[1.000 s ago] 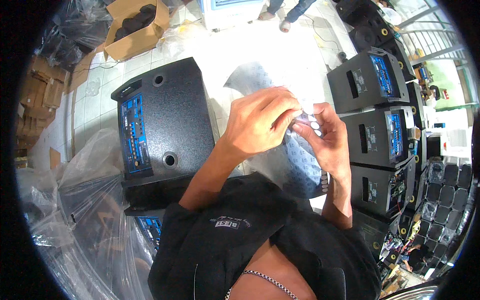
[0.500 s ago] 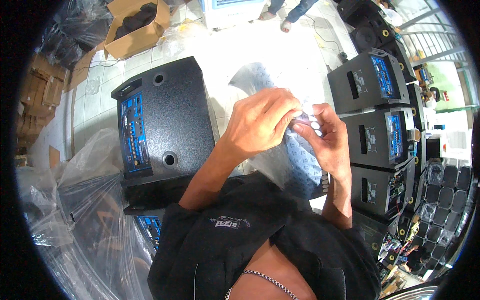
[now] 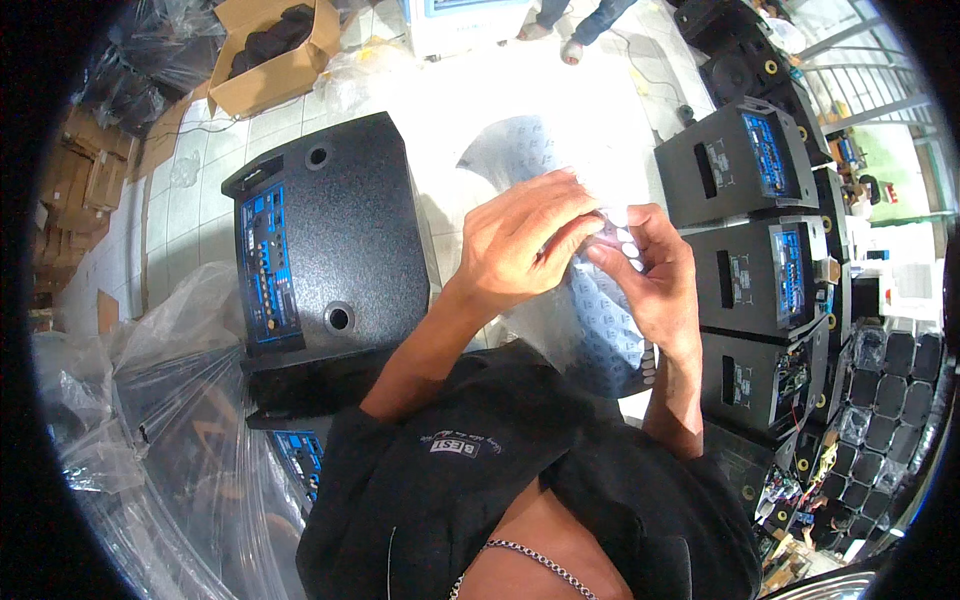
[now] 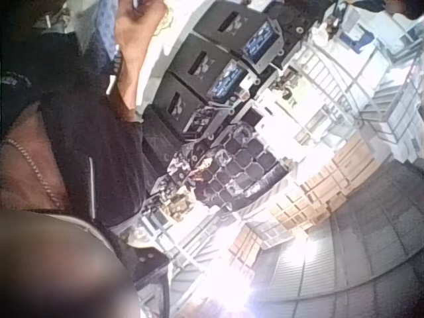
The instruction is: The person repeatedly peels small circular stickers from a sheet and applies them to the control panel of a black electronic device. They move between several similar units, placing stickers on specific spots on the front panel. The person also briefly opens a panel on one unit to reveal internal wiring.
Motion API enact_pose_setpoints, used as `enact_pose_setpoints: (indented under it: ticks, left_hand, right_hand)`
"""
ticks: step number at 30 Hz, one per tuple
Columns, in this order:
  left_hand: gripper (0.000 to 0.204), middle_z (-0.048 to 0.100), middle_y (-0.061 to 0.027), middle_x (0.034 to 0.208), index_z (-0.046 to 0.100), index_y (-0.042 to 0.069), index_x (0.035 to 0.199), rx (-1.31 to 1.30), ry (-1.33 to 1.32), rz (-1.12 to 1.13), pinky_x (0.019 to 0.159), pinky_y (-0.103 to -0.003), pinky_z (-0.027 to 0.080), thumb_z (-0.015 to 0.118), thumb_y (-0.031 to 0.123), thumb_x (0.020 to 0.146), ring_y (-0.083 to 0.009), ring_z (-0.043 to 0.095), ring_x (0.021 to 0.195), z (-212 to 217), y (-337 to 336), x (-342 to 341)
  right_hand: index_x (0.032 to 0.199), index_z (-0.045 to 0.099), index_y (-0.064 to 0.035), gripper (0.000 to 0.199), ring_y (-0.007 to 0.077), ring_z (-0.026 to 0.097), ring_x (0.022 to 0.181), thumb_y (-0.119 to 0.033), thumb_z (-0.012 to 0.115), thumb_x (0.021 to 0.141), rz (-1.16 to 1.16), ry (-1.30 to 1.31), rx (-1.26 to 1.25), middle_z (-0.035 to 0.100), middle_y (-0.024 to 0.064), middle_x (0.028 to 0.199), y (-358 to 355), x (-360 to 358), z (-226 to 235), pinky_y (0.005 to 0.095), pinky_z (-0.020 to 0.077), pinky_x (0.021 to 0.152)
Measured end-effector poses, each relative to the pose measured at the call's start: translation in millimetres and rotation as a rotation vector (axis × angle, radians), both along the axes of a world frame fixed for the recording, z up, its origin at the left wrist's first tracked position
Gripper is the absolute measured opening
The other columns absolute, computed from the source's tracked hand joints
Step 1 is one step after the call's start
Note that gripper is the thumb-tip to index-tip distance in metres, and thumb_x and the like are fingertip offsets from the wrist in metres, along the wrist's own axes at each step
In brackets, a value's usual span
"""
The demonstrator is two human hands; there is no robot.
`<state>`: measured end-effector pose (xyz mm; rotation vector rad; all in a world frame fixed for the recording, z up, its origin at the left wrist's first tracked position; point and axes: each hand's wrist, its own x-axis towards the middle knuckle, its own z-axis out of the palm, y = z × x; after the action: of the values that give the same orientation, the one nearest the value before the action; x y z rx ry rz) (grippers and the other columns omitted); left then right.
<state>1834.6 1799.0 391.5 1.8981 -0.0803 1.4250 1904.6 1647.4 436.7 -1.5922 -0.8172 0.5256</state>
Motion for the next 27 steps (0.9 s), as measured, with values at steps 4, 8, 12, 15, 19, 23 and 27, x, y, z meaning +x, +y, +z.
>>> enact_pose_setpoints:
  ticks: [4,8,12,15,19,23,27]
  left_hand:
    - [0.021,0.071,-0.0111,0.093,0.071,0.004,0.093,0.102,-0.019,0.046,0.079,-0.037,0.059,0.078,0.003,0.073,-0.0293,0.071,0.092,-5.5,1.3,1.1]
    - [0.020,0.071,-0.0111,0.095,0.071,0.004,0.093,0.147,-0.040,0.090,0.079,-0.036,0.059,0.077,0.003,0.074,-0.0297,0.070,0.095,-7.3,1.5,0.3]
    - [0.018,0.071,-0.0109,0.095,0.070,0.003,0.091,0.117,-0.055,0.090,0.079,-0.036,0.059,0.077,0.003,0.074,-0.0301,0.070,0.096,-9.9,-0.9,-0.2]
    - [0.017,0.071,-0.0116,0.096,0.069,0.003,0.089,0.093,-0.014,0.089,0.079,-0.036,0.058,0.076,0.002,0.074,-0.0307,0.070,0.097,-7.0,-3.2,-4.0]
    - [0.017,0.070,-0.0130,0.097,0.068,0.002,0.090,0.082,0.021,0.082,0.080,-0.037,0.058,0.074,0.000,0.075,-0.0310,0.069,0.099,-8.8,-6.6,-4.7]
    - [0.015,0.069,-0.0153,0.098,0.066,0.001,0.092,0.048,0.092,0.033,0.080,-0.037,0.056,0.071,-0.002,0.078,-0.0320,0.069,0.099,-12.3,-10.4,-4.7]
    - [0.011,0.070,-0.0148,0.101,0.065,-0.002,0.097,-0.153,0.210,-0.081,0.085,-0.035,0.054,0.067,0.001,0.086,-0.0275,0.068,0.100,-14.4,-13.4,-9.1]
  right_hand:
    - [0.113,0.055,0.0015,0.029,0.0106,0.061,0.102,0.008,0.065,0.086,0.020,-0.024,0.000,0.065,0.0069,0.105,1.8,-1.2,5.9,0.0267,0.0500,0.089]
    - [0.114,0.056,0.0012,0.030,0.0113,0.061,0.102,0.008,0.064,0.087,0.040,-0.013,0.004,0.066,0.0082,0.106,2.5,-0.4,6.0,0.0274,0.0499,0.088]
    - [0.114,0.055,0.0014,0.029,0.0112,0.062,0.100,0.008,0.064,0.087,0.036,-0.011,0.020,0.067,0.0080,0.103,4.0,-3.5,7.2,0.0272,0.0496,0.087]
    - [0.114,0.055,0.0015,0.029,0.0111,0.062,0.098,0.008,0.064,0.087,0.034,-0.011,0.006,0.067,0.0079,0.101,3.0,-4.4,7.0,0.0268,0.0491,0.087]
    - [0.113,0.055,0.0017,0.029,0.0111,0.062,0.097,0.008,0.064,0.087,0.029,-0.005,-0.011,0.068,0.0080,0.100,0.0,-1.2,2.7,0.0266,0.0488,0.087]
    - [0.113,0.055,0.0015,0.029,0.0112,0.061,0.098,0.007,0.065,0.086,0.025,0.022,0.000,0.067,0.0078,0.101,-2.7,3.1,-3.1,0.0268,0.0487,0.086]
    - [0.113,0.055,0.0009,0.029,0.0118,0.060,0.102,0.007,0.065,0.086,0.062,0.034,-0.042,0.065,0.0074,0.105,-7.8,15.5,-14.6,0.0271,0.0486,0.087]
